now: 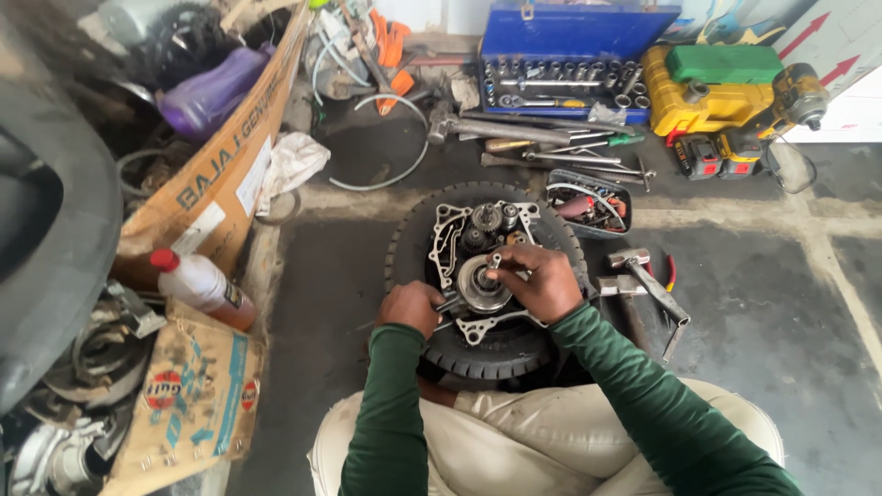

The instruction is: The person sits on the workshop floor working on a scooter engine crankcase resting on a tire. They use a spanner to loosen and tighten bolts on the variator and crankcase cover, reposition the pulley component, and manipulate gears and fasteners on the engine casing throughout the clip.

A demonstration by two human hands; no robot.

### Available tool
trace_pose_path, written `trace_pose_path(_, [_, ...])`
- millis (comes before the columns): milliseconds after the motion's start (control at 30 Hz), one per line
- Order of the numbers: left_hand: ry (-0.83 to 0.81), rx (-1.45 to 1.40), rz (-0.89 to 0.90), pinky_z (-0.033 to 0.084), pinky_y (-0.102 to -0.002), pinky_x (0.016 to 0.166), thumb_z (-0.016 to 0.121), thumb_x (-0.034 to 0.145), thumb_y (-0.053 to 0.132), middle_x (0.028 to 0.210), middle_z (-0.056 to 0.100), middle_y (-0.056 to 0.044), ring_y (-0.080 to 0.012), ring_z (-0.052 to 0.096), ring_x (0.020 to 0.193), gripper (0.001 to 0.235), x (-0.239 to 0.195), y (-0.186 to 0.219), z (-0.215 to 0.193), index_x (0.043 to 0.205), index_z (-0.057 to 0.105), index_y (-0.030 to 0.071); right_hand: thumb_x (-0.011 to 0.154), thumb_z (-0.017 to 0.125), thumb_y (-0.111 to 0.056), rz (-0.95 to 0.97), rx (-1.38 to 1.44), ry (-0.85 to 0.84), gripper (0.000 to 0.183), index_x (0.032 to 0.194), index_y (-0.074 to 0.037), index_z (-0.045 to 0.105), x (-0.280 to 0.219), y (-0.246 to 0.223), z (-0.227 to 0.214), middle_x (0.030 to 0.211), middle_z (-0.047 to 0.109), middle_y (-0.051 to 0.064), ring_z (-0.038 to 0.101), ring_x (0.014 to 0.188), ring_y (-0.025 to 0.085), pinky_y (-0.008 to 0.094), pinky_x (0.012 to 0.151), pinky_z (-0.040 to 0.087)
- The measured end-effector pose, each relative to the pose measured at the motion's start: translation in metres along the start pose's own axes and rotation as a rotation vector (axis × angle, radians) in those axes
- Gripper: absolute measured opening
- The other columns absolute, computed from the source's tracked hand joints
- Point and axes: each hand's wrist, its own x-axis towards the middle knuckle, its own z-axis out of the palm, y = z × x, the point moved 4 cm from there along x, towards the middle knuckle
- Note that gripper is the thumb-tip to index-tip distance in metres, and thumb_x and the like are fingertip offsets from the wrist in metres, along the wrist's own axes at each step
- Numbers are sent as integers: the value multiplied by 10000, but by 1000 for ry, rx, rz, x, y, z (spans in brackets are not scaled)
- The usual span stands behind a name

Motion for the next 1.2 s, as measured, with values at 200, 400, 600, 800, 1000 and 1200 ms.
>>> trace_pose_path(200, [20, -31, -43, 551, -452, 954, 875, 771, 200, 1115, 755, -96, -327, 697, 1053, 338, 1, -3, -2, 1094, 819, 281, 825, 847, -140, 49, 21, -10, 261, 1029, -18, 738, 0, 5, 1, 962, 767, 114, 768, 796, 208, 307, 698, 603])
trace_pose_path(400, [111, -25, -21, 564, -449, 887, 853, 794, 386, 1066, 771, -74, -300, 715, 1006, 360, -28, 32, -43, 1112, 776, 237, 843, 826, -138, -77, -35, -21, 264, 1056, -22, 723, 1, -13, -29, 986, 757, 131, 769, 877, 246, 347, 761, 606])
trace_pose_path(600, [479, -392, 504, 583, -419, 828, 818, 850, 375, 1068, 753, -110, -274, 732, 954, 398, -27, 70, -30, 1096, 752, 68, 838, 811, -174, -14, -73, 9, 234, 1034, -60, 752, -48, -26, -91, 957, 773, 119, 761, 852, 278, 384, 741, 594])
trace_pose_path(800, [125, -1176, 675, 539, -424, 836, 703, 1037, 308, 1097, 707, -105, -199, 659, 952, 331, 31, 77, 37, 1160, 715, 0, 858, 782, -259, 149, -144, -13, 200, 977, -99, 771, -80, 16, -94, 876, 768, 102, 744, 770, 291, 399, 677, 580])
trace_pose_path(1000, [138, -989, 514, 424, -368, 633, 633, 1049, 415, 808, 637, -41, -125, 497, 666, 426, 76, 48, 63, 880, 678, 27, 858, 740, -354, 182, -102, -44, 233, 964, -149, 773, -74, 18, -101, 883, 755, 77, 739, 795, 294, 435, 661, 568])
trace_pose_path(1200, [358, -1051, 482, 368, -350, 538, 569, 1057, 492, 561, 530, -68, -124, 403, 493, 646, 64, 72, 57, 609, 546, 27, 872, 709, -409, 201, -136, -126, 281, 1009, -171, 766, -81, 10, -104, 917, 757, 56, 727, 843, 304, 457, 678, 564])
